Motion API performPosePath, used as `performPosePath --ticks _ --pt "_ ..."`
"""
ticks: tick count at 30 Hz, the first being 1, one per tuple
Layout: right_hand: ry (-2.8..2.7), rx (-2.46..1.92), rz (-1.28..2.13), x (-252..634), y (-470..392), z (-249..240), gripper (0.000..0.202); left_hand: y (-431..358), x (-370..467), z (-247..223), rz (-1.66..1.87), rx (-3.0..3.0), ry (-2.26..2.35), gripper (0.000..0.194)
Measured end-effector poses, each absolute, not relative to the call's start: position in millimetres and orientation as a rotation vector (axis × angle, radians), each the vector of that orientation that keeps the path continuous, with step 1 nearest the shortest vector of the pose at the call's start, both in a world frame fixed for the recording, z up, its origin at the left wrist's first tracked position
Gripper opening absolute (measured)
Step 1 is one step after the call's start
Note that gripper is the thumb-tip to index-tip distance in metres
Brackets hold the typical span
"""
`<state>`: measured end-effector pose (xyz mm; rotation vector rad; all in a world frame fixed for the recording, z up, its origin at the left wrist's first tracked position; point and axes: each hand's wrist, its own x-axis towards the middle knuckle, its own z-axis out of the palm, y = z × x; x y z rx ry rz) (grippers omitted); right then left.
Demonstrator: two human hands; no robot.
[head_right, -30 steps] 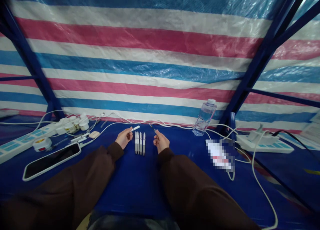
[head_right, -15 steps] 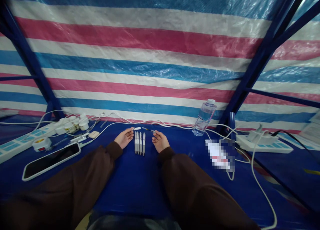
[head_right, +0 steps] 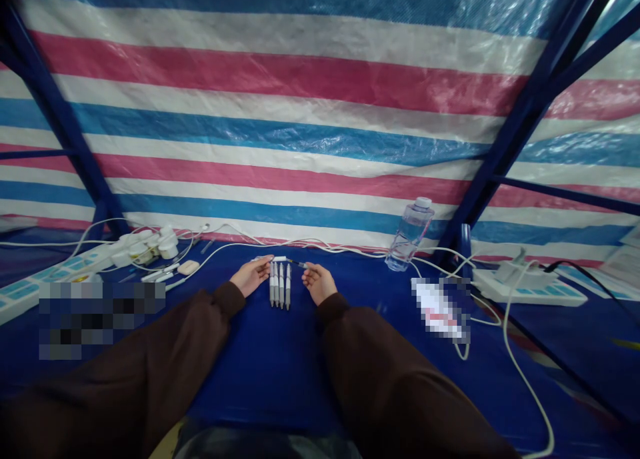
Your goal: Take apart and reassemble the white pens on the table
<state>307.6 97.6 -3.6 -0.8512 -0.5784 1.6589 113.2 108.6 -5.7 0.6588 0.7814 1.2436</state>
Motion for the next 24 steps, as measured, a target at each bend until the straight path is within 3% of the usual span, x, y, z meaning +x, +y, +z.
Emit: performPosePath --ticks 14,24 --pt "-0.872 -0.862 1.498 298.6 93.3 -9.9 0.013 109.5 115.1 -10.3 1.219 0.777 0.808 0.026" --pt "-0.785 -0.896 1.621 300.6 92.0 -2.9 0.013 108.5 115.2 -9.8 1.199 0.799 0.813 0.021"
